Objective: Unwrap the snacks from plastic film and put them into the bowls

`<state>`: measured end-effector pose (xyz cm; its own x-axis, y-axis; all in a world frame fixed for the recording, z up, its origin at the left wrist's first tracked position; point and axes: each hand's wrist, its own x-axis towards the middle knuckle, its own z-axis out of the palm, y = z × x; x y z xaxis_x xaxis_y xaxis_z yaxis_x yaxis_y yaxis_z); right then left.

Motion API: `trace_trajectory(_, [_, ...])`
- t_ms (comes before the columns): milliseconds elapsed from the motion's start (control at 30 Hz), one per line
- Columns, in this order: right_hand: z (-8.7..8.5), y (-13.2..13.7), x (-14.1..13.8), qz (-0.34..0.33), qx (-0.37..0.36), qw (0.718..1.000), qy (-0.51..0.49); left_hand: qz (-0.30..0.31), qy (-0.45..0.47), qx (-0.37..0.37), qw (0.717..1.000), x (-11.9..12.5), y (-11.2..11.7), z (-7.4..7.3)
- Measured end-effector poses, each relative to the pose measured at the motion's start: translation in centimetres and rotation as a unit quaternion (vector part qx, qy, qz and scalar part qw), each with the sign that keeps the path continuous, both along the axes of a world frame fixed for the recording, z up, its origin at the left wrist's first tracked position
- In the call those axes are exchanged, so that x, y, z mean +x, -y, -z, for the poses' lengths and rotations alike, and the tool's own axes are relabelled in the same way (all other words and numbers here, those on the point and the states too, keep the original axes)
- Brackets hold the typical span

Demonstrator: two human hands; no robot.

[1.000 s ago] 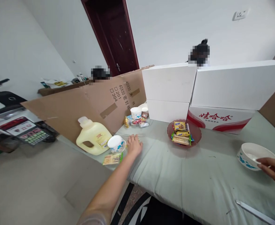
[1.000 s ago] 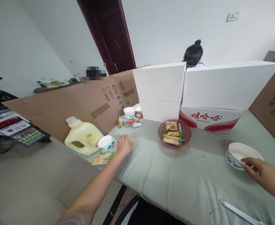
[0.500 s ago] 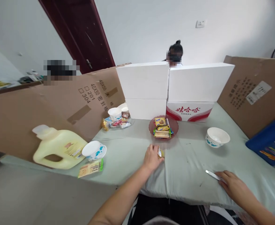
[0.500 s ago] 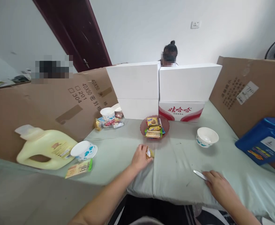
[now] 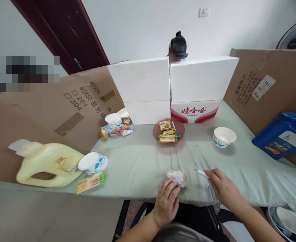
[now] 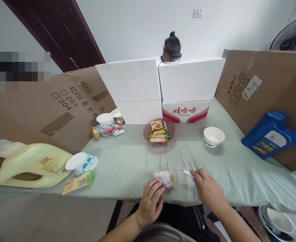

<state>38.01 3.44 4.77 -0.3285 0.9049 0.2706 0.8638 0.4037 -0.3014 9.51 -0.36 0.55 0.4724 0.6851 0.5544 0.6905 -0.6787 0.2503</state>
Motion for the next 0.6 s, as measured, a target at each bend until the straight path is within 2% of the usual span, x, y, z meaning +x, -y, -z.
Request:
trace_trajectory(167, [-2.4,-0.3,-8.7,-0.122,-0.015,0.992,0.035,-0.064,0.105,-0.012,0.992,-0.3,-0.6,1.2])
trace_trajectory(267, [-2.6,-0.6,-10.0,-0.135,-0.032,0.988,0.066,-0.074,0.125,-0.023,0.989,-0.2,-0.5,1.3])
trace_trajectory(333, [-2.1,-0.7,-8.3,-0.113,-0.05,0.991,0.057,-0.072,0.129,-0.031,0.989,-0.3,-0.5,1.2])
trace_trajectory(433, [-0.4,-0.8,-3.1,-0.047,-0.067,0.996,0.028,-0.082,0.133,-0.034,0.987,-0.4,-0.8,0.9])
trace_trajectory(533, [1.6,-0.9,2.1,0.041,-0.062,0.997,0.036,-0.113,0.135,-0.055,0.983,-0.1,-2.3,0.2])
trace_trajectory(600, [2.7,-1.0,4.0,0.078,-0.04,0.995,0.054,-0.119,0.146,-0.098,0.977,0.3,-3.8,-0.5])
